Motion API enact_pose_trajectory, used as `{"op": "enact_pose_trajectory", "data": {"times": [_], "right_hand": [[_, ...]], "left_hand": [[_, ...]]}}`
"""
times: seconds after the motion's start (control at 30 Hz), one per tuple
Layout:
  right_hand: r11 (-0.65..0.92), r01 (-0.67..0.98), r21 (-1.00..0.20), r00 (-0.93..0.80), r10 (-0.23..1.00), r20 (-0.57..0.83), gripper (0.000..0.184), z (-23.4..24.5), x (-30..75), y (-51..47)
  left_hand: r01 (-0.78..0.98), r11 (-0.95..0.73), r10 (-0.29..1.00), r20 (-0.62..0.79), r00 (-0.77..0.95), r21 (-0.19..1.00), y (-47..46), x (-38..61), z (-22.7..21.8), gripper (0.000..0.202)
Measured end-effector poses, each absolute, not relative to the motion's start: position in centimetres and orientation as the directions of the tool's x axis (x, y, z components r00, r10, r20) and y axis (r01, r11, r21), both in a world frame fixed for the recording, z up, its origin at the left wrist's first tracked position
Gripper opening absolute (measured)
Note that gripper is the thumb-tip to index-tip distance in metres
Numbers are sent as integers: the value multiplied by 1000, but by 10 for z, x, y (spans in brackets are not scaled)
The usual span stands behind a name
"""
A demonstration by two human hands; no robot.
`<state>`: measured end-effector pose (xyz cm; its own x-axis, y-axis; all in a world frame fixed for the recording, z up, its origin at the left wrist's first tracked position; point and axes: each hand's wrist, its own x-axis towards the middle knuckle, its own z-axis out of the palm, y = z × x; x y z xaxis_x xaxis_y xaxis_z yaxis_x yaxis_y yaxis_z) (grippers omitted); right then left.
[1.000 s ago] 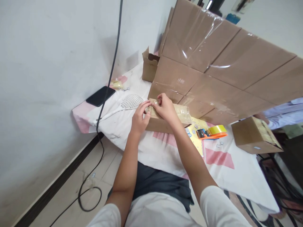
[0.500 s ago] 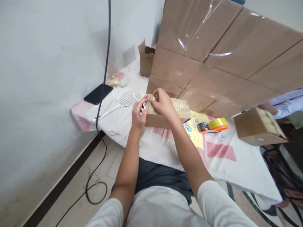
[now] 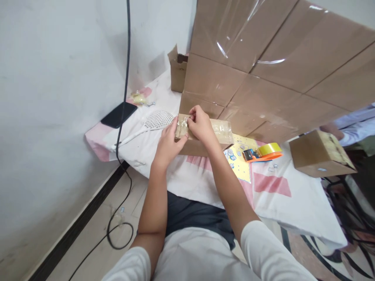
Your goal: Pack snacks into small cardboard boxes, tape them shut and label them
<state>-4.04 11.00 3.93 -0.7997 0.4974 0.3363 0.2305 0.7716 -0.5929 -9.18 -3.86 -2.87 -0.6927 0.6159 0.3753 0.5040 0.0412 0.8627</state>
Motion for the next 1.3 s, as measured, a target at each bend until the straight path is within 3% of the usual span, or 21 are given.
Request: {"op": "enact_pose_trajectory", "data": {"times": [0.13, 0.27, 0.33, 0.43, 0.5, 0.6, 0.77, 0.9, 1.07, 1.17, 1.3], "right_hand": [[809, 85, -581, -740, 442, 507, 8, 47, -15, 92], [919, -28, -394, -742, 245, 624, 18, 24, 59, 83], [927, 61, -370, -749, 287, 598, 19, 5, 103, 99], [807, 352, -474, -622, 580, 526, 17, -13, 155, 148], [738, 460, -494, -609, 667, 429, 20, -17, 175, 186], [774, 468, -427, -743, 606, 283, 21, -19, 180, 223], [869, 270, -413, -901, 380, 210, 26, -39, 163, 223], [790, 237, -566, -849, 451, 274, 15, -53, 158, 216], [370, 104, -923, -702, 684, 196, 16, -57, 153, 211], [223, -34, -974, -679, 710, 187, 24, -53, 148, 200], [218, -78, -973, -691, 691, 210, 26, -50, 146, 188]], "left_hand": [[418, -31, 634, 341, -694, 908, -39, -94, -32, 69], [337, -67, 634, 301, -713, 939, -33, -95, -33, 67], [299, -79, 625, 281, -728, 951, -30, -95, -35, 67], [227, -111, 606, 247, -756, 968, -25, -95, -40, 68], [194, -144, 590, 242, -770, 970, -21, -95, -44, 68], [183, -172, 567, 249, -785, 968, -15, -96, -48, 66], [216, -184, 553, 283, -784, 959, -11, -97, -52, 63], [276, -159, 531, 318, -785, 948, -12, -98, -53, 61], [340, -117, 529, 348, -774, 933, -6, -102, -58, 65], [292, -128, 531, 314, -787, 948, -3, -108, -63, 70], [172, -111, 513, 205, -833, 979, -1, -113, -68, 66]]}}
